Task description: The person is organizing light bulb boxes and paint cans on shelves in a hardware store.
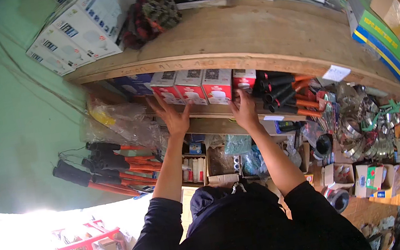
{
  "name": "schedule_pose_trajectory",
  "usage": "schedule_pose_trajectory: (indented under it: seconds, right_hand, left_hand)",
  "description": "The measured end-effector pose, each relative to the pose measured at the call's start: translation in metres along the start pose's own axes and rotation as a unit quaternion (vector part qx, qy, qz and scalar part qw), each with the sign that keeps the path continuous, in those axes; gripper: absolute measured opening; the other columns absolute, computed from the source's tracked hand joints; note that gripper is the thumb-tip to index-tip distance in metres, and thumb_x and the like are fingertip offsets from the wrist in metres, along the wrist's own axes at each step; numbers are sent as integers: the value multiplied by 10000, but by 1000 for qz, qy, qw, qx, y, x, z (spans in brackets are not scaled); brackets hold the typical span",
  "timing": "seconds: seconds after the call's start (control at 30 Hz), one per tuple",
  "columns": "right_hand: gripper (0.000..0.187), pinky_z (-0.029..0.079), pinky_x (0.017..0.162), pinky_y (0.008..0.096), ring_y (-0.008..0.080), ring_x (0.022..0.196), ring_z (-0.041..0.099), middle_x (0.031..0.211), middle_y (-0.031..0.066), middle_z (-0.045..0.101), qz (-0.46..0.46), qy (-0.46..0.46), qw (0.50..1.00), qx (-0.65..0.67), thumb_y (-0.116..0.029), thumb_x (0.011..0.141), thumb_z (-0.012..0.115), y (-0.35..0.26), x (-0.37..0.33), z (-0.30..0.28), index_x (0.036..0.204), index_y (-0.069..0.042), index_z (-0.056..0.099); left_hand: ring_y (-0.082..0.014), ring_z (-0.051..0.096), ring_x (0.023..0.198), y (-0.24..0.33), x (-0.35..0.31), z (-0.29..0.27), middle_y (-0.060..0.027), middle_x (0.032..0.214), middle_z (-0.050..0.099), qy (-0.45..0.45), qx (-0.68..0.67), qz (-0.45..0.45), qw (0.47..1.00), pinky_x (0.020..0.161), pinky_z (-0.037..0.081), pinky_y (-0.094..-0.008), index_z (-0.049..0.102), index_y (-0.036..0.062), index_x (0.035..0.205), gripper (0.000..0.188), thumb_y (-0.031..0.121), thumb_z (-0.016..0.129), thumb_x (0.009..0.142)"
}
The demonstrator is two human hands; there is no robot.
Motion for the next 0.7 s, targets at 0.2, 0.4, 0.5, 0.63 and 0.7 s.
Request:
schedule_pose_trajectory:
  seconds: [0.2,0.4,0.5,0.63,0.7]
  right_hand:
    - [522,499,973,530,471,1118,620,1241,293,626,-31,-31,985,-169,-142,903,712,-44,-23,-2,1346,44,510]
    - [416,553,921,481,396,1060,696,1180,226,707,-47,-113,988,-95,-176,910,732,-194,-19,-54,1275,-5,630]
    - [264,566,887,397,304,977,743,1069,159,757,-203,7,979,1,-154,890,765,-284,6,-84,1108,-16,711]
    - [277,536,881,431,360,961,689,1073,152,714,-342,158,924,-63,-98,861,755,-336,65,-107,1122,-32,691]
    - [259,561,808,396,291,983,699,1101,147,722,-364,199,900,-136,-111,873,757,-355,94,-106,1106,-17,694]
  left_hand:
    - [-577,151,1505,-34,-4,34,-441,1611,72,-61,-135,-48,988,1237,191,-550,-82,-54,1612,1285,577,754,867]
    - [-579,157,1499,-1,-7,37,-416,1617,86,-121,-24,-171,978,1237,171,-574,-46,-55,1617,1321,687,719,837]
    - [-564,151,1508,-24,-13,36,-410,1621,63,-64,-46,-121,990,1216,123,-655,-33,-14,1634,1263,690,680,866]
    - [-543,85,1537,-9,-27,11,-378,1640,53,-93,-1,-78,993,1160,67,-752,-2,90,1665,1110,578,666,924]
    - [-542,72,1539,-11,-56,-4,-375,1641,60,-118,-20,-49,992,1163,74,-742,18,87,1664,1081,549,664,932]
Point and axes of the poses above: each hand's wrist, its own x-axis towards the middle knuckle, its own z-axis out of the palm, y = z × x, the point moved 4 cm from there along x, towards the middle knuckle
